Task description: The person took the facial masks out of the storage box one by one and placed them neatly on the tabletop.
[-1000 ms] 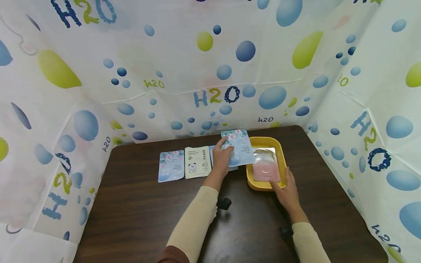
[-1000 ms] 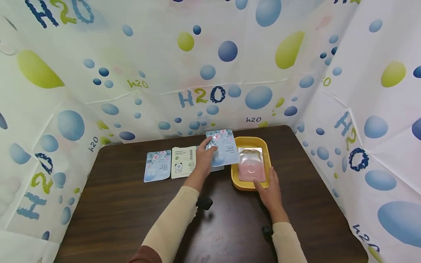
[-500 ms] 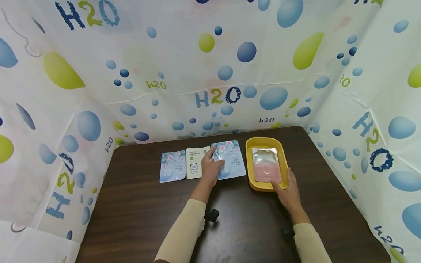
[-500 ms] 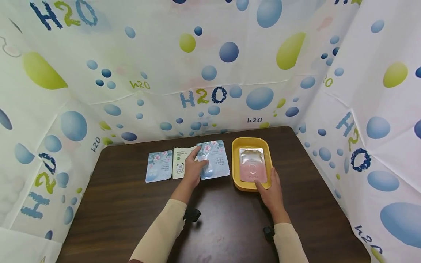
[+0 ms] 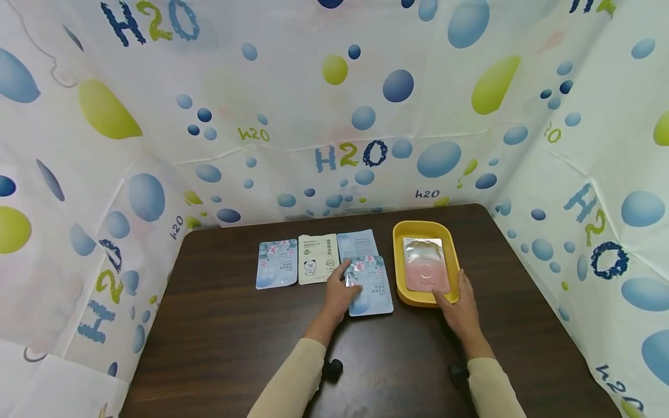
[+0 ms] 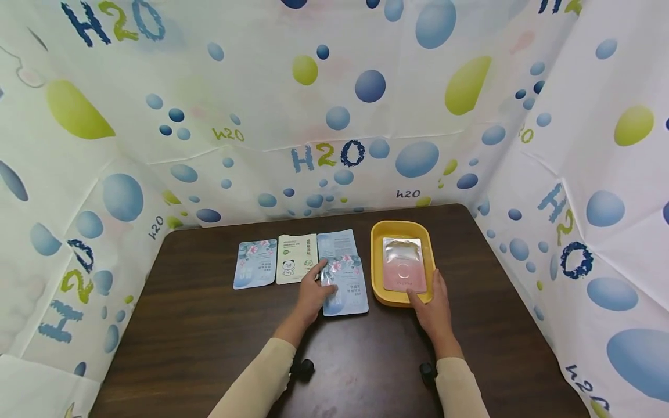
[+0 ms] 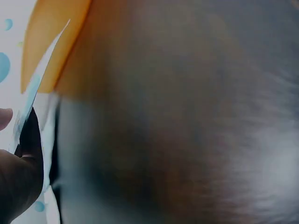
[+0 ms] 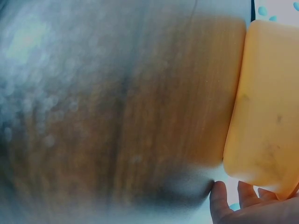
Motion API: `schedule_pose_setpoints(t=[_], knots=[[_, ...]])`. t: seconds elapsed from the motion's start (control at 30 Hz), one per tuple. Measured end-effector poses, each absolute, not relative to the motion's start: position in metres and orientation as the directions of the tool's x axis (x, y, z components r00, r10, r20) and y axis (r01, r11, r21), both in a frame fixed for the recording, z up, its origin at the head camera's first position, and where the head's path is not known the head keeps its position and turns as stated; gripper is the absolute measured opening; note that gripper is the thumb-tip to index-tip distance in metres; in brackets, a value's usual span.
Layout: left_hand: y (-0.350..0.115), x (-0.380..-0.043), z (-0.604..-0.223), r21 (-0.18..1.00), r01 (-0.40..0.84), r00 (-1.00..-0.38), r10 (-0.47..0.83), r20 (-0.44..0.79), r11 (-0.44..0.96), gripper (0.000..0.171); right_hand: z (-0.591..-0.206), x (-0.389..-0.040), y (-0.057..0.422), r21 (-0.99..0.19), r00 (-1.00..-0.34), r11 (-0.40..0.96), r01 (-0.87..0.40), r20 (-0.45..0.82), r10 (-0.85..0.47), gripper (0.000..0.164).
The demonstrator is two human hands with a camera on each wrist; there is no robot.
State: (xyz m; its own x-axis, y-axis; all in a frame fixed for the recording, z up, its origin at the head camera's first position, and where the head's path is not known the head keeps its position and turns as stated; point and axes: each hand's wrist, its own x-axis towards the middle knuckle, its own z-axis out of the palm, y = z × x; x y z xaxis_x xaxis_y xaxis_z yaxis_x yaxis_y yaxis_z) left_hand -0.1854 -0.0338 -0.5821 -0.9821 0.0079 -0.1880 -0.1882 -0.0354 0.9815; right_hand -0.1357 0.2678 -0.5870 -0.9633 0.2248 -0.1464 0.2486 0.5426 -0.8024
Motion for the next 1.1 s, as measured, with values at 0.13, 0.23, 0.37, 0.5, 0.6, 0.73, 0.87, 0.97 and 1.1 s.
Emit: schedule_pose_setpoints(t=[0.13,0.23,0.37,0.5,0.6,0.73,0.87,0.97,1.1], knots=[[-0.034,-0.177,-0.591,0.984,-0.172,-0.985,0.012,-0.173,0.038,0.083,-0.587,-0.135,0.268,-0.804,-0.962,0.538,0.253,-0.151,0.227,0.104],[-0.035,-0.170,-0.595,0.972,-0.099,-0.994,0.023,-0.106,0.215,0.081,-0.587,-0.134,0.268,-0.804,-0.962,0.539,0.252,-0.148,0.229,0.104],[-0.037,-0.165,-0.592,0.860,0.049,-0.997,0.075,0.012,0.508,0.077,-0.587,-0.134,0.268,-0.801,-0.961,0.541,0.255,-0.151,0.230,0.104],[-0.039,-0.160,-0.585,0.676,0.129,-0.989,0.148,0.030,0.726,0.073,-0.586,-0.135,0.268,-0.801,-0.962,0.542,0.256,-0.154,0.228,0.104],[-0.040,-0.155,-0.583,0.543,0.158,-0.983,0.185,0.006,0.825,0.073,-0.587,-0.135,0.268,-0.798,-0.961,0.544,0.260,-0.158,0.227,0.104],[-0.043,-0.152,-0.585,0.434,0.198,-0.977,0.212,0.016,0.879,0.072,-0.587,-0.135,0.269,-0.797,-0.959,0.541,0.268,-0.168,0.228,0.104],[-0.045,-0.151,-0.587,0.372,0.216,-0.975,0.221,0.031,0.903,0.070,-0.587,-0.135,0.268,-0.801,-0.958,0.535,0.270,-0.170,0.229,0.105],[-0.046,-0.150,-0.588,0.374,0.205,-0.977,0.214,0.019,0.904,0.070,-0.588,-0.135,0.268,-0.801,-0.958,0.534,0.271,-0.172,0.229,0.105],[-0.047,-0.150,-0.590,0.397,0.191,-0.979,0.203,0.013,0.898,0.070,-0.589,-0.135,0.269,-0.801,-0.960,0.538,0.264,-0.164,0.226,0.105]])
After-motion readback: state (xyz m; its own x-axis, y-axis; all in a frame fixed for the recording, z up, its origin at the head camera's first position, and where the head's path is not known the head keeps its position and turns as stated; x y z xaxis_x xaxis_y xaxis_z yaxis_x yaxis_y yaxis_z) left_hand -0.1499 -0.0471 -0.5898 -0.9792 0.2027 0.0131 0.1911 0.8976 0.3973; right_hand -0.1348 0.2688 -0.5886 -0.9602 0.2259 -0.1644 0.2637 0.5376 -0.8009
